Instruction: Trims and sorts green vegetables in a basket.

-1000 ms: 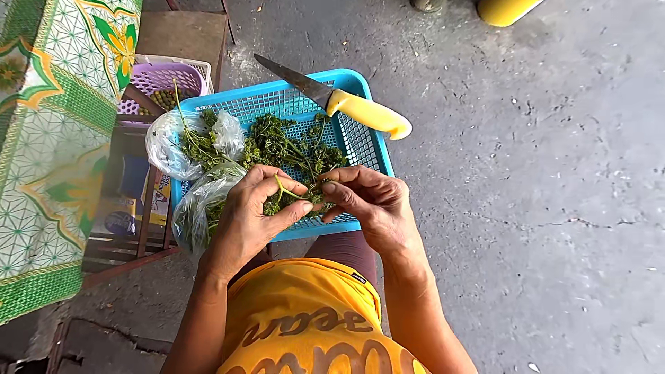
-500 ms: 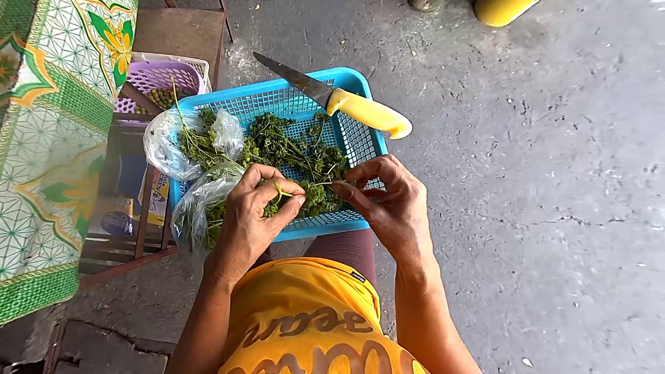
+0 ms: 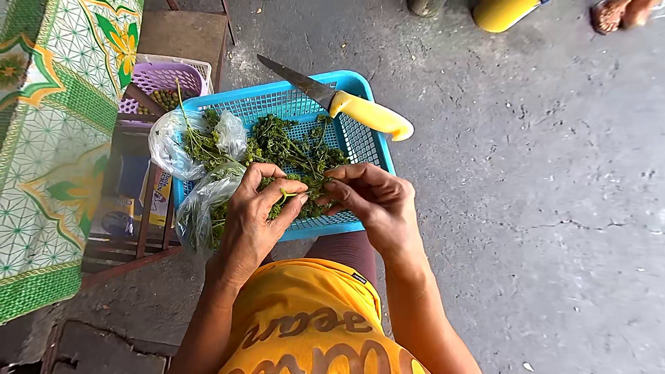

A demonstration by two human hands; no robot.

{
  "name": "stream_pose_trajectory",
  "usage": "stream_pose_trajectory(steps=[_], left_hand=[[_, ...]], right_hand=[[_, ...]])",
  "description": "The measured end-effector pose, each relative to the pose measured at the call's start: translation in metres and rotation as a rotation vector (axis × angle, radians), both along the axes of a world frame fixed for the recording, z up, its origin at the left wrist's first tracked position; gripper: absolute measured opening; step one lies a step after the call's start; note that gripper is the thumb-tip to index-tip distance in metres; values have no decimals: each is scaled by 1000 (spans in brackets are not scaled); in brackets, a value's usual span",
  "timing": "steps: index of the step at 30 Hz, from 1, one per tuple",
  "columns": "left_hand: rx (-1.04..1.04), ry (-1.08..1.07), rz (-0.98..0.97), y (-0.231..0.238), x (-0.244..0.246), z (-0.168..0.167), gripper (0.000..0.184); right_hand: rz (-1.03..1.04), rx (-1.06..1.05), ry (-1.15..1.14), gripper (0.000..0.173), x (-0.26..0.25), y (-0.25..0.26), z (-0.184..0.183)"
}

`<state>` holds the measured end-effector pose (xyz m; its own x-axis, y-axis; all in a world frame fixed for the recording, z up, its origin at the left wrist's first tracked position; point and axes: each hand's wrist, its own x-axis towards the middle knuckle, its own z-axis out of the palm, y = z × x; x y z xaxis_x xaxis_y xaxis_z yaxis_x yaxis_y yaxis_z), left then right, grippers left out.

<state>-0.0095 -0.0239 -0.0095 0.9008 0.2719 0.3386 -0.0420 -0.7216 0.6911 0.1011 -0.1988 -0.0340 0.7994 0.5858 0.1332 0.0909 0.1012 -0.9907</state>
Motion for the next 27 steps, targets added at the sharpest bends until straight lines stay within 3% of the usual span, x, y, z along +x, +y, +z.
stream_pose_trajectory(steps=[2,5,13,16,19,22,27], left_hand=[[-5,2,-12,0,-1,0,16],[-5,-8,-15,-1,-1,0,15],[73,4,1,2,-2,3,11],[111,22,19,1,-4,2,10],[126,-6,81,-5,-6,1,9],[-1,-87,161,-3,-7,1,10],[-224,-128,216,10,-9,2,13]], right_hand=[[40,91,209,18,5,-2,-2],[103,110,249,27,8,-6,-8],[134,4,21,23,5,-6,-9],[26,-102,-91,20,1,1,-8],[-155,-296,-371,14,-2,9,-12],[-247,-431,-536,14,5,5,-19],[-40,-600,-562,26,14,-10,-26]])
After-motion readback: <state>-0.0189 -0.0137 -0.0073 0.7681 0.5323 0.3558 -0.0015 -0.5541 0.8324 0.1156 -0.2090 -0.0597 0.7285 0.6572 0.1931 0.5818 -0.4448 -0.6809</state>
